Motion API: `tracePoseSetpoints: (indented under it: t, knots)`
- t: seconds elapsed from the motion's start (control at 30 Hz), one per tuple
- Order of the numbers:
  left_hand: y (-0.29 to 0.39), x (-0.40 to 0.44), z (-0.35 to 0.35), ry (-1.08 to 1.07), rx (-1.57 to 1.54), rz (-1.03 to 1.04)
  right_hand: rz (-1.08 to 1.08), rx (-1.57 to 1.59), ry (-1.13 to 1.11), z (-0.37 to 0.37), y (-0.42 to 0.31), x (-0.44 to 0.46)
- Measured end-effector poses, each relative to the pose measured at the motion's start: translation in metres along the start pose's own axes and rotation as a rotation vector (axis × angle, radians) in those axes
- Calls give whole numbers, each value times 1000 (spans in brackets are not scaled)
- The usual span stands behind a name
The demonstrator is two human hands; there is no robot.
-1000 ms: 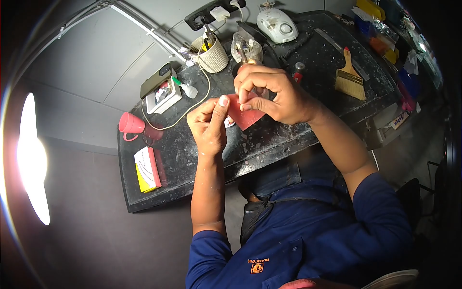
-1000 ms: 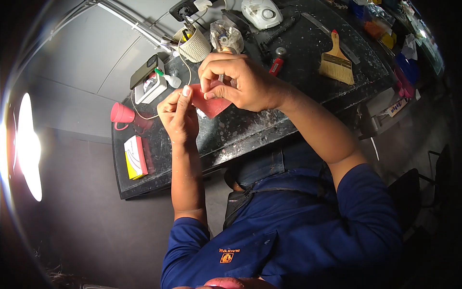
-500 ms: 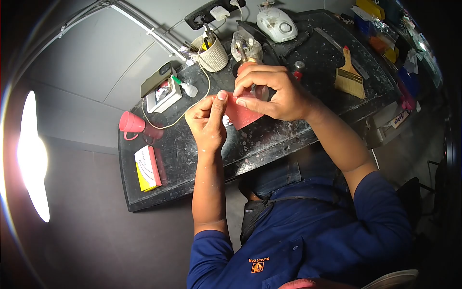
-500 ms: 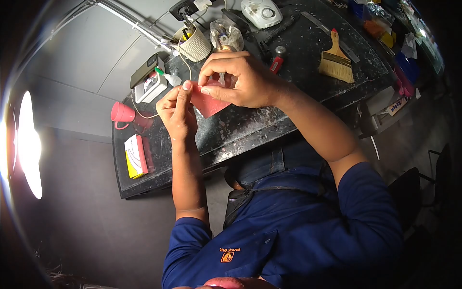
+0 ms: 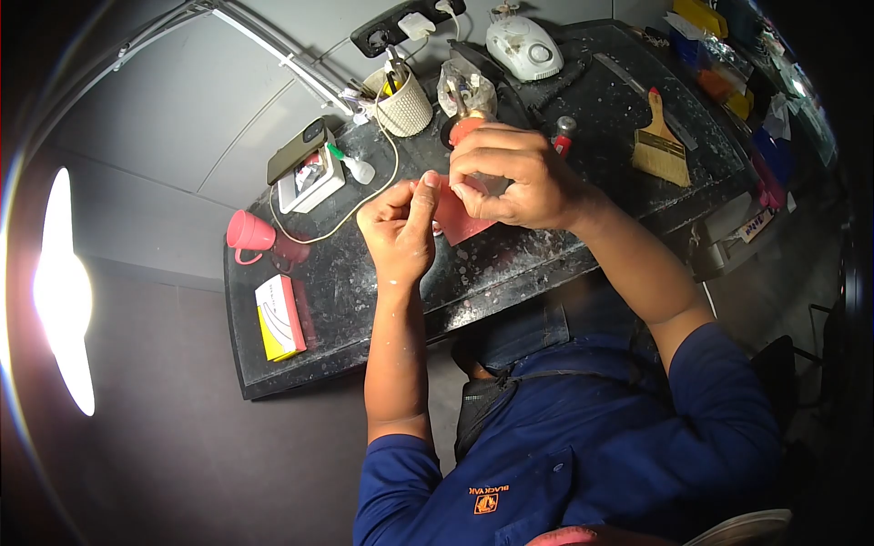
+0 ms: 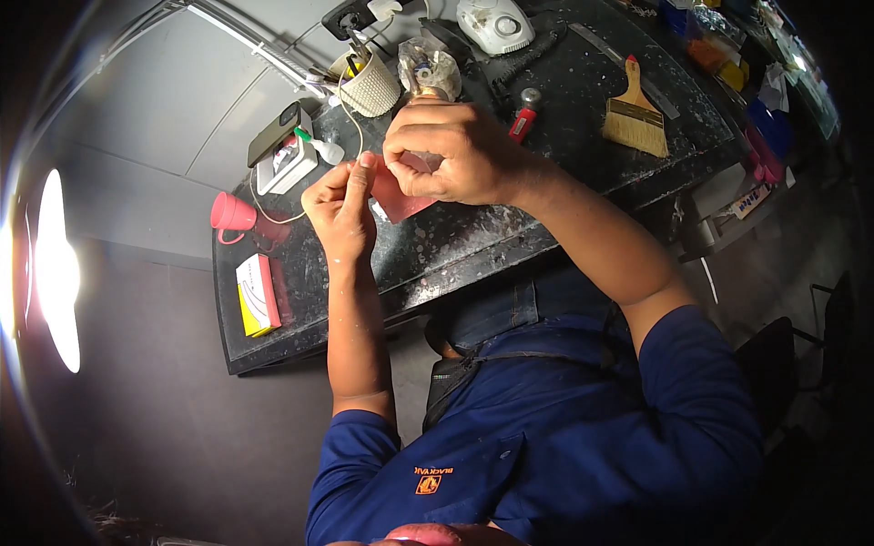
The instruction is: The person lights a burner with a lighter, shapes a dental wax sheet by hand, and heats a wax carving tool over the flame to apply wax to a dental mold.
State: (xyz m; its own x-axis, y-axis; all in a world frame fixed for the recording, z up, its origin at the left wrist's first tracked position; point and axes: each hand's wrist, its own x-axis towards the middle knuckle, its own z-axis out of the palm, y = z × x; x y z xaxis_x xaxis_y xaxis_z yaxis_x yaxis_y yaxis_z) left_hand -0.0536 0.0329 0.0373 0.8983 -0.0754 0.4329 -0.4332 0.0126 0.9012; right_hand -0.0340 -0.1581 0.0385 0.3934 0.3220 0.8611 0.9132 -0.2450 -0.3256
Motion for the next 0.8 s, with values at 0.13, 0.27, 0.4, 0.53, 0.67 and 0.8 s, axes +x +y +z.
tracePoseSetpoints:
  t: [0.13,0.27,0.4,0.53,0.67,0.8]
  knots:
    - [0,0,0,-2,-1,-20,-5,5,13,0,0,-1]
    - [-9,4,-7,23,-8,23,84,129,98,-3,-3,2]
    - [-6,7,-8,104,-59,-2,308,358,168,-14,6,-2]
    - [-13,11,-17,83,-249,5,456,518,344,-30,20,-3]
    - [-11,13,-14,73,-290,66,489,479,477,-39,34,-5]
    - [-11,14,-15,80,-346,44,512,521,500,-45,41,-6]
